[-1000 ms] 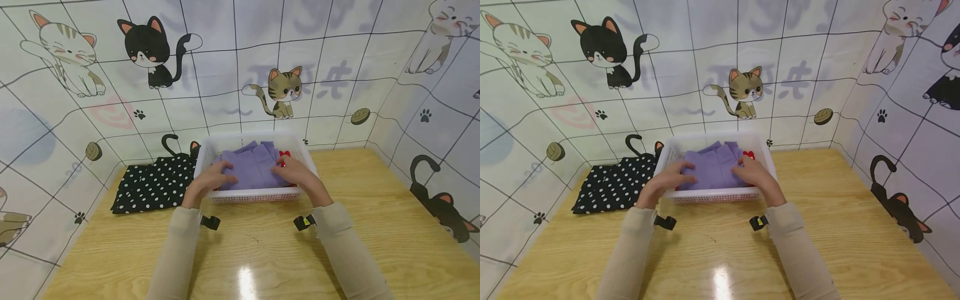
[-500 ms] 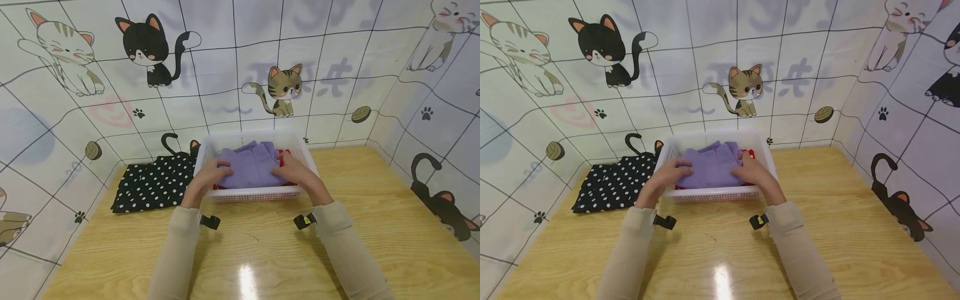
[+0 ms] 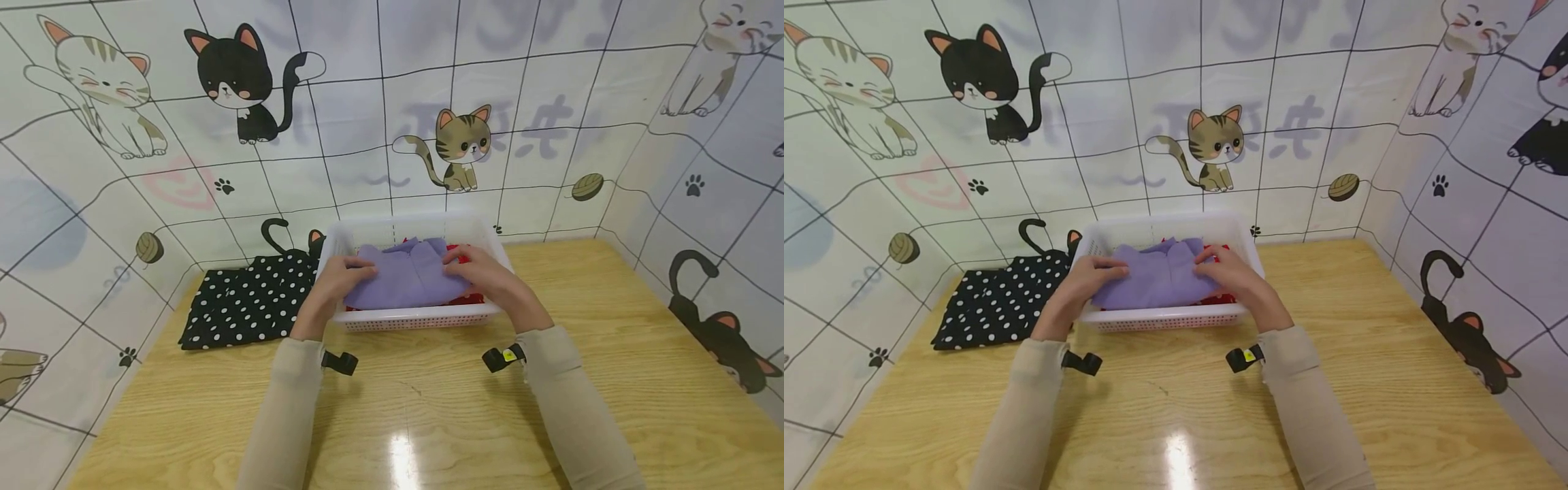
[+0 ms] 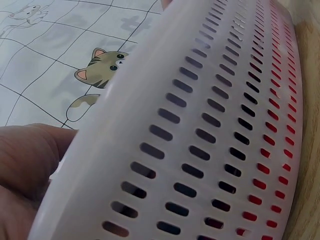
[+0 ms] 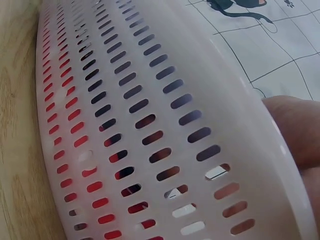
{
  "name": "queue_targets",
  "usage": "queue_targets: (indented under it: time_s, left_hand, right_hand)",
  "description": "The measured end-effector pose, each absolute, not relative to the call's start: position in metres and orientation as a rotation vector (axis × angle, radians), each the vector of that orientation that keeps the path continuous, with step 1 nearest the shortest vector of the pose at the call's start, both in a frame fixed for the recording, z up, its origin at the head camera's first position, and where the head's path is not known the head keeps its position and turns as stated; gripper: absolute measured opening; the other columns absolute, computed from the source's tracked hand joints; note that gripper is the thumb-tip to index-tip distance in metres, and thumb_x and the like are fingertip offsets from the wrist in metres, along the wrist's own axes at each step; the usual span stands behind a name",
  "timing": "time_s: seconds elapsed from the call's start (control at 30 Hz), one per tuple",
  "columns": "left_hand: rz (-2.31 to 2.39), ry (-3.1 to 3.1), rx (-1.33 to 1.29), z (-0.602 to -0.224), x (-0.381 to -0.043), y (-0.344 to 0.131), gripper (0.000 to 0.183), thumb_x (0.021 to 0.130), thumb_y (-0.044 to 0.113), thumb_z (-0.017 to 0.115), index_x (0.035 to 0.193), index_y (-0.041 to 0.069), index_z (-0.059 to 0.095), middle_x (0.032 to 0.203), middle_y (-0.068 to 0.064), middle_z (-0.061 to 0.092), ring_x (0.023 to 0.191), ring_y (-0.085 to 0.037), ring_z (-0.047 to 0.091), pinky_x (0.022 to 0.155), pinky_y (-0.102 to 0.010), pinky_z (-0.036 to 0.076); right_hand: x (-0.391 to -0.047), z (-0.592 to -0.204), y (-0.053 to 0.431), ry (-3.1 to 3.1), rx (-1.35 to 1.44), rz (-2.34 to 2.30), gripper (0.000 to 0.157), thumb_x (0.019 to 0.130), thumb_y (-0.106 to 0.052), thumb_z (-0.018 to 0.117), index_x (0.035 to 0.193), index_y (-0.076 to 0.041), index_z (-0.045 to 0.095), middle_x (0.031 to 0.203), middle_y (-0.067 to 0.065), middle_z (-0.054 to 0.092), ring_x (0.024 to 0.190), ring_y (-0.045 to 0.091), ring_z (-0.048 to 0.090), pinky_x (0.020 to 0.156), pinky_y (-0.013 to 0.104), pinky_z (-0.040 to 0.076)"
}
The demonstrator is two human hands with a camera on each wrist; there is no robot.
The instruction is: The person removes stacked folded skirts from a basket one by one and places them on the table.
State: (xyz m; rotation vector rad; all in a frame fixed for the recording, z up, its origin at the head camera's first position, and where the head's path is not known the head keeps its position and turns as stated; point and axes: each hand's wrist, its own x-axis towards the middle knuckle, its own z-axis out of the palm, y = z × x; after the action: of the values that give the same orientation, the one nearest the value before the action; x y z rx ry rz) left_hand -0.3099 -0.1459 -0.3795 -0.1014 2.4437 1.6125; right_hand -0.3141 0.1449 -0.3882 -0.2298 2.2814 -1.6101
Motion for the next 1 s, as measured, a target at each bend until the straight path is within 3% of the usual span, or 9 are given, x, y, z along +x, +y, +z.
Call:
queue_targets:
  time_s: [0.13,0.23,0.3,0.43,0.5,0.6,0.73,0.87,1.0]
  left_hand:
    - [1.638,2.440,-0.114,-0.3795,-0.3103,-0.1449,0.033,0.093,0.021,0.073,0.123,0.006,0.074,0.153,-0.014,0.051,0.143,-0.029,0.046,0.119,-0.051,0.040]
    - [1.660,2.442,-0.101,-0.3797,-0.3103,-0.1442,0.031,0.093,0.019,0.074,0.121,0.005,0.075,0.152,-0.015,0.052,0.143,-0.030,0.046,0.119,-0.052,0.040]
    - [1.674,2.442,-0.098,-0.3798,-0.3102,-0.1438,0.030,0.092,0.018,0.074,0.119,0.004,0.075,0.152,-0.015,0.051,0.143,-0.030,0.046,0.120,-0.052,0.038]
    - [1.682,2.463,-0.090,-0.3801,-0.3101,-0.1435,0.030,0.092,0.018,0.074,0.119,0.005,0.076,0.154,-0.014,0.049,0.144,-0.029,0.043,0.122,-0.052,0.036]
    - [1.701,2.470,-0.084,-0.3806,-0.3104,-0.1435,0.030,0.092,0.017,0.074,0.120,0.005,0.076,0.155,-0.014,0.048,0.144,-0.028,0.043,0.122,-0.051,0.036]
    - [1.756,2.454,-0.086,-0.3813,-0.3112,-0.1438,0.030,0.092,0.016,0.074,0.121,0.006,0.076,0.154,-0.012,0.049,0.142,-0.028,0.045,0.120,-0.048,0.039]
    - [1.802,2.413,-0.087,-0.3825,-0.3126,-0.1436,0.036,0.091,0.015,0.075,0.126,0.006,0.072,0.155,-0.011,0.047,0.142,-0.028,0.043,0.122,-0.047,0.037]
    - [1.742,2.392,-0.042,-0.3839,-0.3133,-0.1438,0.045,0.090,0.013,0.074,0.134,0.006,0.064,0.157,-0.012,0.041,0.143,-0.029,0.038,0.123,-0.047,0.032]
    - [1.665,2.349,0.006,-0.3845,-0.3129,-0.1452,0.045,0.093,0.013,0.069,0.138,0.007,0.062,0.155,-0.012,0.045,0.134,-0.028,0.045,0.116,-0.044,0.039]
  right_hand:
    - [-0.3124,-0.3898,0.1445,2.359,-0.332,-1.485,0.036,0.101,-0.020,0.061,0.131,-0.002,0.060,0.157,0.019,0.038,0.140,0.037,0.035,0.113,0.048,0.036]
    - [-0.3118,-0.3903,0.1440,2.366,-0.382,-1.434,0.041,0.103,-0.024,0.060,0.136,-0.001,0.062,0.156,0.022,0.043,0.145,0.039,0.034,0.119,0.056,0.034]
    - [-0.3123,-0.3901,0.1431,2.358,-0.362,-1.429,0.043,0.104,-0.026,0.058,0.137,0.000,0.063,0.155,0.021,0.046,0.146,0.038,0.036,0.120,0.055,0.034]
    - [-0.3139,-0.3885,0.1413,2.370,-0.238,-1.456,0.038,0.102,-0.028,0.059,0.124,-0.001,0.072,0.131,0.012,0.058,0.124,0.028,0.050,0.099,0.037,0.046]
    - [-0.3134,-0.3876,0.1411,2.380,-0.197,-1.483,0.034,0.102,-0.027,0.060,0.119,-0.002,0.075,0.121,0.009,0.056,0.114,0.023,0.049,0.087,0.030,0.043]
    - [-0.3128,-0.3874,0.1419,2.386,-0.206,-1.538,0.034,0.102,-0.023,0.058,0.124,-0.001,0.074,0.131,0.013,0.060,0.121,0.024,0.050,0.090,0.029,0.042]
    - [-0.3138,-0.3885,0.1418,2.336,-0.222,-1.632,0.037,0.102,-0.022,0.062,0.127,0.004,0.069,0.144,0.018,0.053,0.128,0.028,0.047,0.099,0.031,0.042]
    - [-0.3146,-0.3891,0.1421,2.241,-0.208,-1.708,0.035,0.100,-0.019,0.065,0.123,0.006,0.062,0.136,0.015,0.049,0.114,0.025,0.050,0.090,0.027,0.048]
    - [-0.3137,-0.3882,0.1438,2.166,-0.206,-1.668,0.035,0.101,-0.017,0.061,0.128,0.004,0.062,0.144,0.016,0.046,0.107,0.024,0.052,0.078,0.024,0.053]
